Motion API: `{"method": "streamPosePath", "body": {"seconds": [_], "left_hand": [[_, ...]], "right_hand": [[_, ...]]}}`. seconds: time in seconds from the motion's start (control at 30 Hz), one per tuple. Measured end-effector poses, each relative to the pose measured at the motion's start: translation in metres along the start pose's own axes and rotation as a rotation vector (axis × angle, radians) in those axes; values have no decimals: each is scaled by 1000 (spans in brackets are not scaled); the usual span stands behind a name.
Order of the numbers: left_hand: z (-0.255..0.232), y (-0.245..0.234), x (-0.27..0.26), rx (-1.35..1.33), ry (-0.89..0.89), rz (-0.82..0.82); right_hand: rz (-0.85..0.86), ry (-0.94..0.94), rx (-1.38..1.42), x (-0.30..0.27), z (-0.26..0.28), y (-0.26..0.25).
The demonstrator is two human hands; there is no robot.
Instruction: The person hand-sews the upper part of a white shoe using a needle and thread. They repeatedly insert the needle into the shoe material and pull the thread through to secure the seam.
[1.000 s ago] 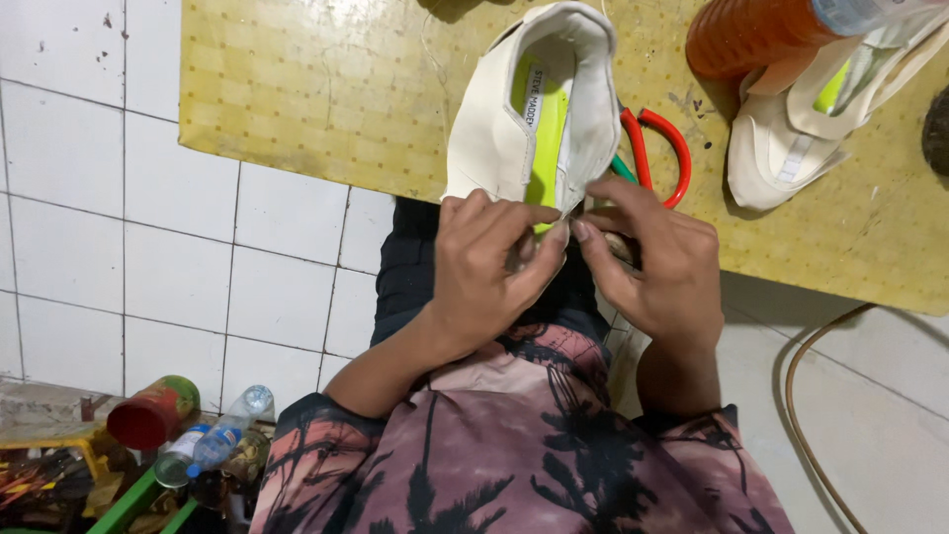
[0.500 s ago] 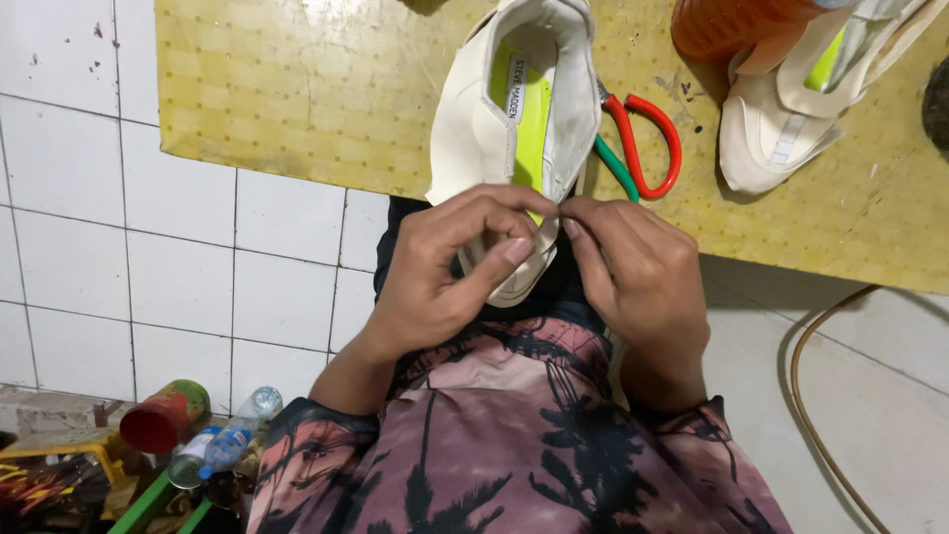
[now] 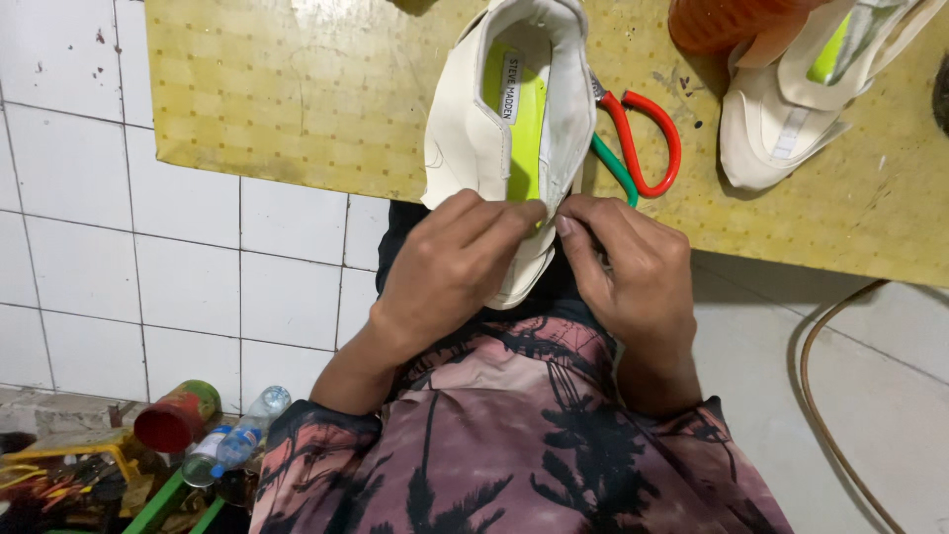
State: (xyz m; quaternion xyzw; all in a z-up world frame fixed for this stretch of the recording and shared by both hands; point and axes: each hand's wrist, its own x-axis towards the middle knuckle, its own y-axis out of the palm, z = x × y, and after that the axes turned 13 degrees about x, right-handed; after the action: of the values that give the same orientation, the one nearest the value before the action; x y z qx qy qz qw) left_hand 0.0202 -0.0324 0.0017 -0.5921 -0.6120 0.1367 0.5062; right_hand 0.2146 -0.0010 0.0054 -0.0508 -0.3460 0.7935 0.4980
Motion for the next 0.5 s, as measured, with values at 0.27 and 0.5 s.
{"method": "streamPosePath", "body": {"seconds": [0.27, 0.5], "left_hand": [[2, 7, 0, -247, -211, -86], [4, 4, 4, -233, -119, 9]], "right_hand": [[-3, 89, 92, 3, 14, -10], [-150, 449, 1098, -24, 13, 0]]}}
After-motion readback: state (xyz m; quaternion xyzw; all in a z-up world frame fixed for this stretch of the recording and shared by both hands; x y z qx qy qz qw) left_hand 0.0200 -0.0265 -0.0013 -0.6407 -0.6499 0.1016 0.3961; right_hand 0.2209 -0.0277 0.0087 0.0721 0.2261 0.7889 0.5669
